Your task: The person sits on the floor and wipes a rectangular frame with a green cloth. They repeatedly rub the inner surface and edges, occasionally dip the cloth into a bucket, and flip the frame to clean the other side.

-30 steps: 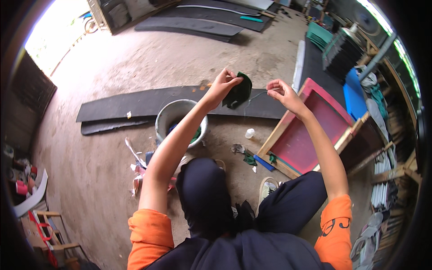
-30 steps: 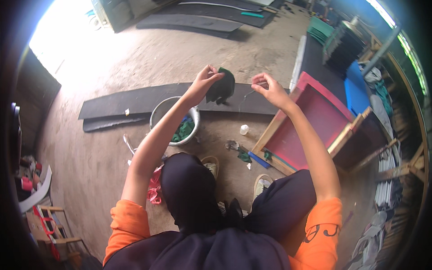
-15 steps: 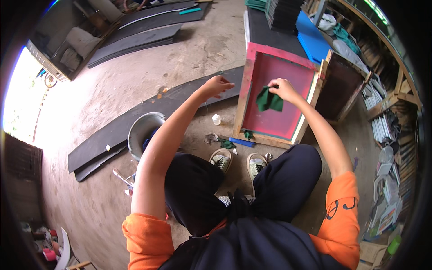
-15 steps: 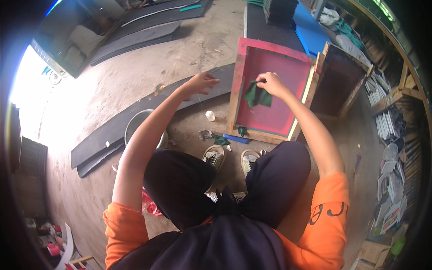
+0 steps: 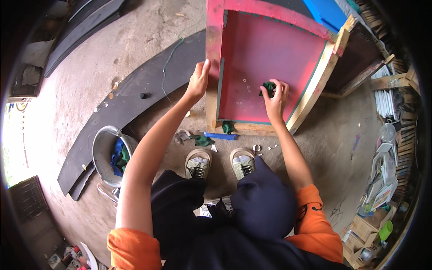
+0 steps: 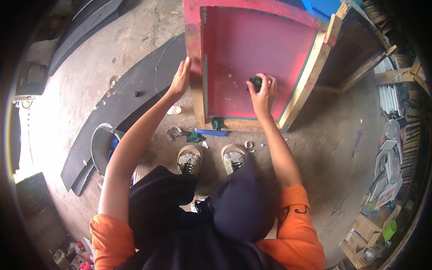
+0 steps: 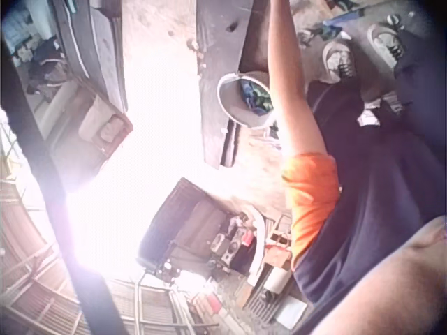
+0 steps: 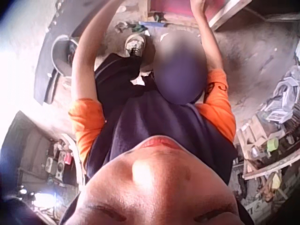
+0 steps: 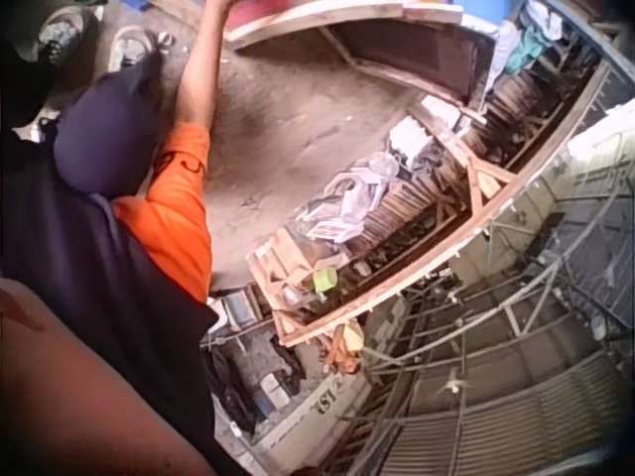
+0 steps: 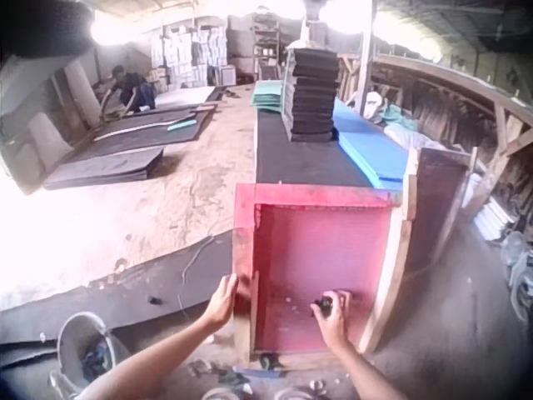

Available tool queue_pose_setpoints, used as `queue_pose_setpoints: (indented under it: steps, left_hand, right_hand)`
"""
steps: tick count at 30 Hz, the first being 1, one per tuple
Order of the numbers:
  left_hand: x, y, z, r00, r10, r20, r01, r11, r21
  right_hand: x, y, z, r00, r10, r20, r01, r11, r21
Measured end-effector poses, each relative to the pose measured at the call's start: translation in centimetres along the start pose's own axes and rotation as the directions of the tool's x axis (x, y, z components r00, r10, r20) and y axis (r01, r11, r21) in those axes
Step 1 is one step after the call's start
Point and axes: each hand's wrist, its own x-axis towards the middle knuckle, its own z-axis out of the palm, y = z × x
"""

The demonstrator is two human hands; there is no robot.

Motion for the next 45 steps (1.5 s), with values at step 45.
queue_pose_setpoints:
  steps: [45]
  left_hand:
    - [1.2, -0.1, 4.8, 0.942, 0.093, -0.322, -0.12, 0.991, -0.066]
  right_hand:
    - [-8.6, 6.0, 0.9, 0.817, -0.27, 0.51, 0.305, 0.952, 0.014]
